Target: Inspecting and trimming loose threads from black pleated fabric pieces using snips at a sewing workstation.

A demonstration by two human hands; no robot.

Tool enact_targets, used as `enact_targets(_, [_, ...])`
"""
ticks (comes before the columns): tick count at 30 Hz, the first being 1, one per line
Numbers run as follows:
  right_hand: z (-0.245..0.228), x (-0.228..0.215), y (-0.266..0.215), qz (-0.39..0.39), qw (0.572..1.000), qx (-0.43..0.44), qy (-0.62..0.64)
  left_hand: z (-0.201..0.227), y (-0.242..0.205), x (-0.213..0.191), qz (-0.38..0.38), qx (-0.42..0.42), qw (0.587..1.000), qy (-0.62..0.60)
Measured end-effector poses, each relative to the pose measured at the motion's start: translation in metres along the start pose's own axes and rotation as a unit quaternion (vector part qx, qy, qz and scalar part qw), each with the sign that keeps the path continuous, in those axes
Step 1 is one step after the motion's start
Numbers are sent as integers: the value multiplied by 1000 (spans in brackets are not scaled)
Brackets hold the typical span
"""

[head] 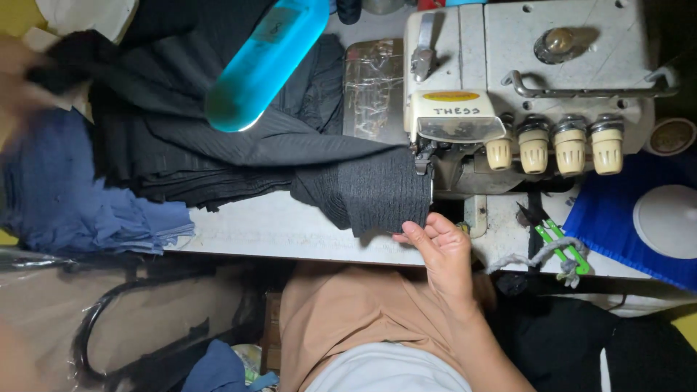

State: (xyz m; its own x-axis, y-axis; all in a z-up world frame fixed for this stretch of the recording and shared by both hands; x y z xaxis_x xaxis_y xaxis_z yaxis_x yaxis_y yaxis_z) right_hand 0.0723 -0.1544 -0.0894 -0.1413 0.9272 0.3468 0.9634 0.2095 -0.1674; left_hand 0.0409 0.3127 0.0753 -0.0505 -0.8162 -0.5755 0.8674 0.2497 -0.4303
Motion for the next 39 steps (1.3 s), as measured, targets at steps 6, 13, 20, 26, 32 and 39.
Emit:
enact_targets(6, [-15, 16, -8, -14, 999, 0, -31, 187, -80, 227, -95, 394, 838, 365])
enact_targets(13, [-8, 7, -5, 11, 999, -47, -5, 185, -51, 260, 31, 455, 850, 266])
enact_targets(20, [1, -4, 0, 25, 997, -53, -45, 158, -51, 264, 219, 453, 860, 87])
enact_targets(26, [-2, 2, -5, 12, 1000, 13, -3, 144, -44, 268, 19, 391, 886, -249])
enact_targets(32, [11, -13, -3, 45, 999, -8, 30, 200, -27, 279, -14, 534, 827, 178])
enact_targets(39, [-3, -6, -3, -18, 990, 52, 131, 211, 9, 294, -66, 553, 746, 365])
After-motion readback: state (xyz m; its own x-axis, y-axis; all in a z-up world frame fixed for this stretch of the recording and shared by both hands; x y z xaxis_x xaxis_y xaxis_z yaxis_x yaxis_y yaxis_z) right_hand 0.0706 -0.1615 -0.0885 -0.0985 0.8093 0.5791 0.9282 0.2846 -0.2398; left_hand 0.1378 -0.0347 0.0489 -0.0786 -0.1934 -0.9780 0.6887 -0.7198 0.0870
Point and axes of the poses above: each hand's wrist, its own y-axis towards the middle knuckle, its own x-axis out of the palm, z = x × y, the point moved 6 cm from there along y, towards the middle knuckle, and after that the axes turned 3 degrees about y, right-handed, at the moved point
